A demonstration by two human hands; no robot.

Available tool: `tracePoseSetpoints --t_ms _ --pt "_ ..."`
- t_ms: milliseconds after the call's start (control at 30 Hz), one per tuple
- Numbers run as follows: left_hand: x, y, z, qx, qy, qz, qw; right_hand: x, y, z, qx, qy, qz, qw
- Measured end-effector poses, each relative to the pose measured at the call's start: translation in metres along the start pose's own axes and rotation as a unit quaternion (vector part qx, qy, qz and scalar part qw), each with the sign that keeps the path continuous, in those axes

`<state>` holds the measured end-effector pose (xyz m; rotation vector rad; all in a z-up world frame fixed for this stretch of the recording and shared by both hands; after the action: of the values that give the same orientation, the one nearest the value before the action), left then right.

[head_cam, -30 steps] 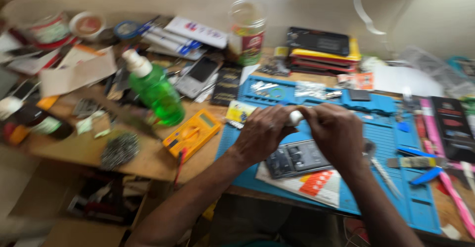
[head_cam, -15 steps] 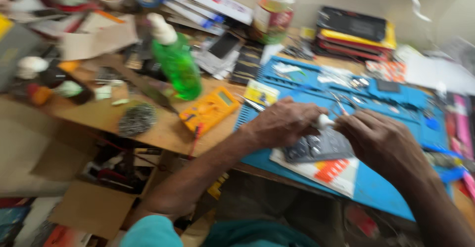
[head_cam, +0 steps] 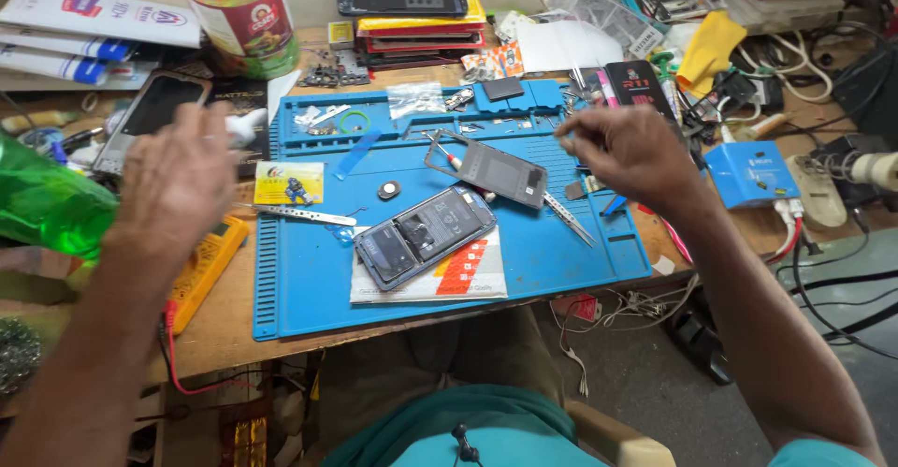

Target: The person works on a disassembled smartphone, using a screwdriver to manipulate internal components and applying adhesive from a tube along the device's frame. The person handles the phone body, battery, and back cover, then places the back cover onto the phone.

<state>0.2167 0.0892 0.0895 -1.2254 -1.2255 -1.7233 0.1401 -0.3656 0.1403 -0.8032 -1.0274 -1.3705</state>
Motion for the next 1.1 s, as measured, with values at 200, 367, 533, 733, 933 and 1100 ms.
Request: tracePoseSetpoints --t_ms 200,367,533,733,933,1100 --pt "-0.02 -0.017 0.023 0.001 0.057 -0.062 0.996 -0.025 -0.027 -0.031 0.126 -0.023 -0.06 0.99" --pt "0.012 -0.035 -0.017 -0.015 -0.073 -0.092 0.993 -0.02 -0.035 -0.028 0.0 0.008 -0.036 0.999" --pt "0.022 -0.083 -0.092 -0.06 -0.281 -0.111 0.951 -0.045 -0.019 -0.002 0.14 -0.018 -0.035 0.989" --pt "0.021 -0.111 -0.104 -0.003 -0.36 -0.104 0.927 -0.063 0.01 0.002 0.118 -0.074 0.038 0.99" --pt "0.011 -0.131 -0.093 0.049 -0.392 -0.086 0.915 -0.039 0.008 -0.009 0.078 -0.099 0.011 0.992" --pt "0.006 -0.125 -0.098 0.039 -0.4 -0.088 0.912 -0.067 -0.004 0.016 0.156 0.016 -0.026 0.987"
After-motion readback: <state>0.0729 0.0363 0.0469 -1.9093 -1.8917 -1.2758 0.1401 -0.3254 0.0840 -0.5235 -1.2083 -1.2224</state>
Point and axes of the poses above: each hand's wrist, its own y-axis towards the middle knuckle, its own x-axis out of the back of the hand, z = x × y, the point moved 2 cm from there along y, towards the middle knuckle, and after that the axes turned 2 degrees about x, right-handed, at the moved point
